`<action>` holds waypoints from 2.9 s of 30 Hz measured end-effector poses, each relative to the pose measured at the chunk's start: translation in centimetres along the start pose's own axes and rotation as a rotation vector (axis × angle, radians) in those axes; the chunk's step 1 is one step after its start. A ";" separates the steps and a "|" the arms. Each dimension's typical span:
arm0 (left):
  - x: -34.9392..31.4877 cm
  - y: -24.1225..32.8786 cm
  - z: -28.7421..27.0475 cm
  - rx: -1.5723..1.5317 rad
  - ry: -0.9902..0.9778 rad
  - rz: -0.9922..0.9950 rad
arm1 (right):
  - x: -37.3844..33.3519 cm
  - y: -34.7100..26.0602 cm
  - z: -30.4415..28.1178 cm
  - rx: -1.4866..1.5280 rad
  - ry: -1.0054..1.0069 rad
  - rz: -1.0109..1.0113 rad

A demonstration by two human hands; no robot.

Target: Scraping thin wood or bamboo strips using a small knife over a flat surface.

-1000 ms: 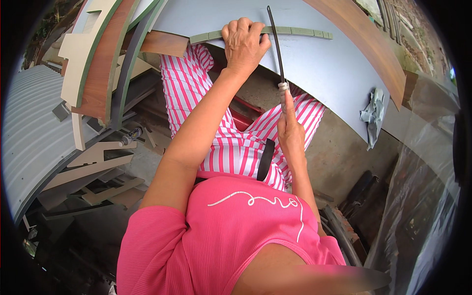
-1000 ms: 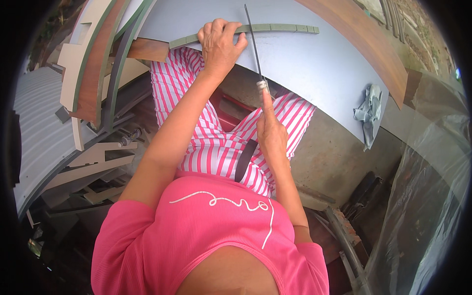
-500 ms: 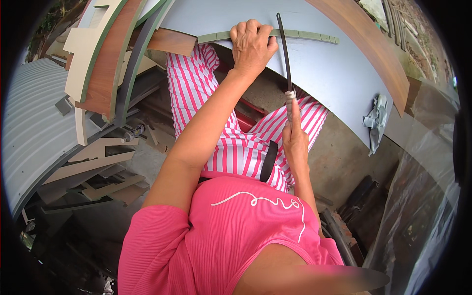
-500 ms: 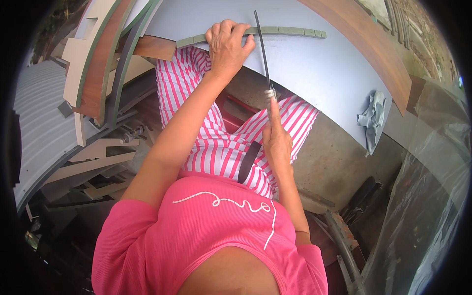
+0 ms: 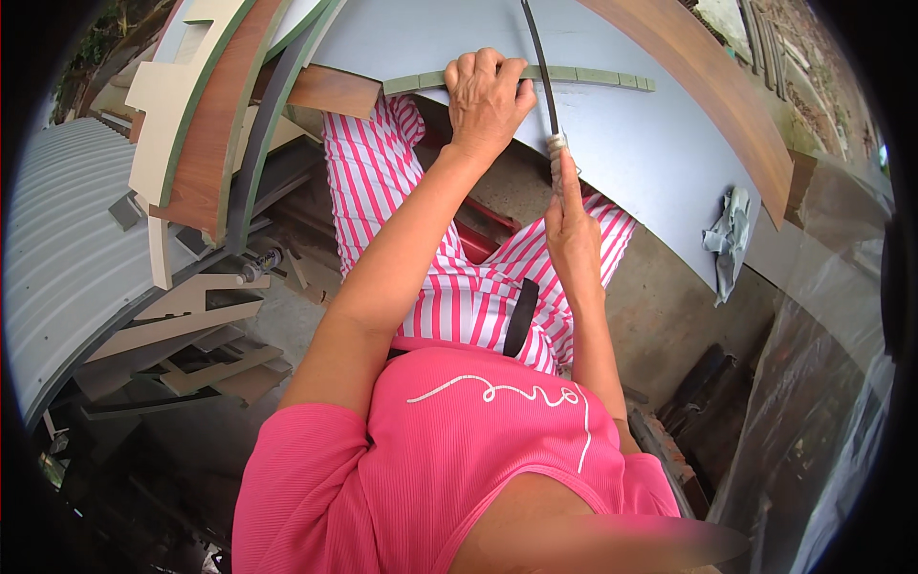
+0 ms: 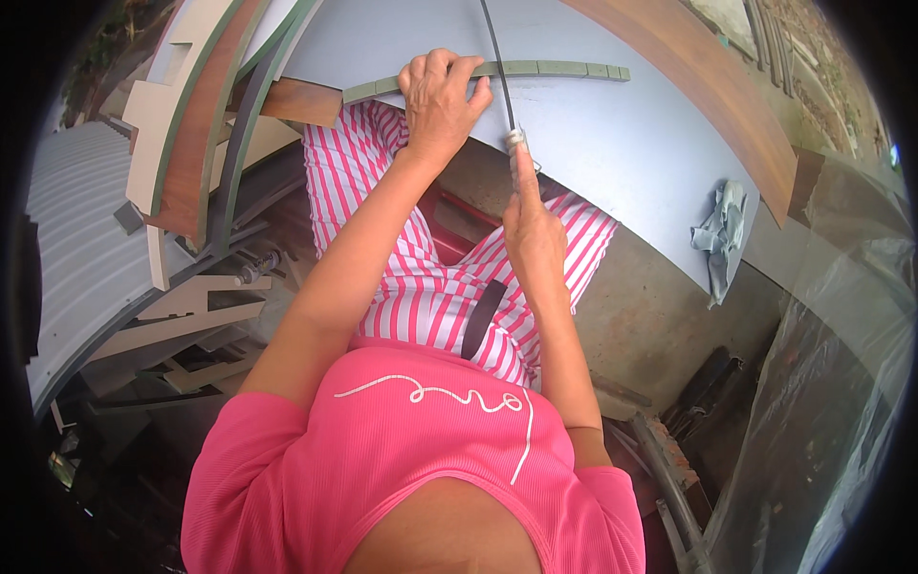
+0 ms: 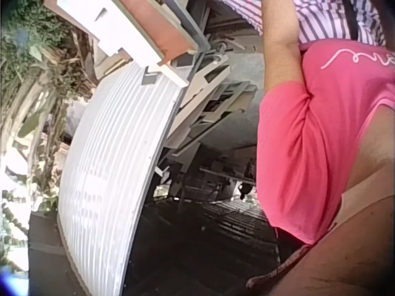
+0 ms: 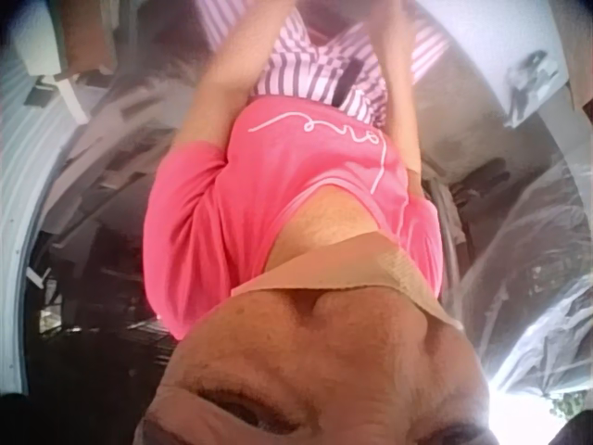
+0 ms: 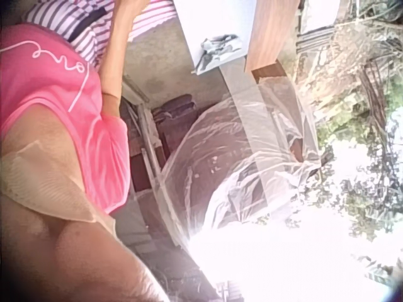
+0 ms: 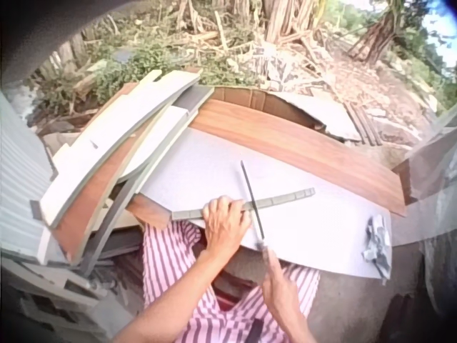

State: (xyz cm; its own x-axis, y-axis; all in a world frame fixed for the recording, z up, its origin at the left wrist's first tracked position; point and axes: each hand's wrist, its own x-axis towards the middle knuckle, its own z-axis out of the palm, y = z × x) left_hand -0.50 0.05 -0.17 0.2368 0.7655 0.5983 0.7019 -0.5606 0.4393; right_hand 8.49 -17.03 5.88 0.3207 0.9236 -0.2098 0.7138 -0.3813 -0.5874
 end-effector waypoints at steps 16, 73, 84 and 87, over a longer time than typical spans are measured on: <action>0.2 0.1 -0.1 -0.024 -0.026 0.029 | -3.0 -0.9 -1.4 0.279 -0.013 0.140; 0.8 1.9 1.1 -0.090 -0.091 0.032 | 1.0 -1.3 -0.4 0.174 0.069 0.091; 0.7 1.5 1.2 -0.057 -0.086 0.036 | -1.3 0.1 0.8 0.130 0.056 0.090; 0.7 1.9 1.3 -0.076 -0.075 0.041 | 1.3 -0.7 0.3 0.182 0.087 0.076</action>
State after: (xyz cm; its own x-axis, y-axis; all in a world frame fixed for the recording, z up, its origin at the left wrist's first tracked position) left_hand 1.86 -0.06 0.23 0.3160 0.7614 0.5661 0.6381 -0.6121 0.4671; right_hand 8.22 -15.54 5.79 0.4274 0.8827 -0.1953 0.5637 -0.4291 -0.7057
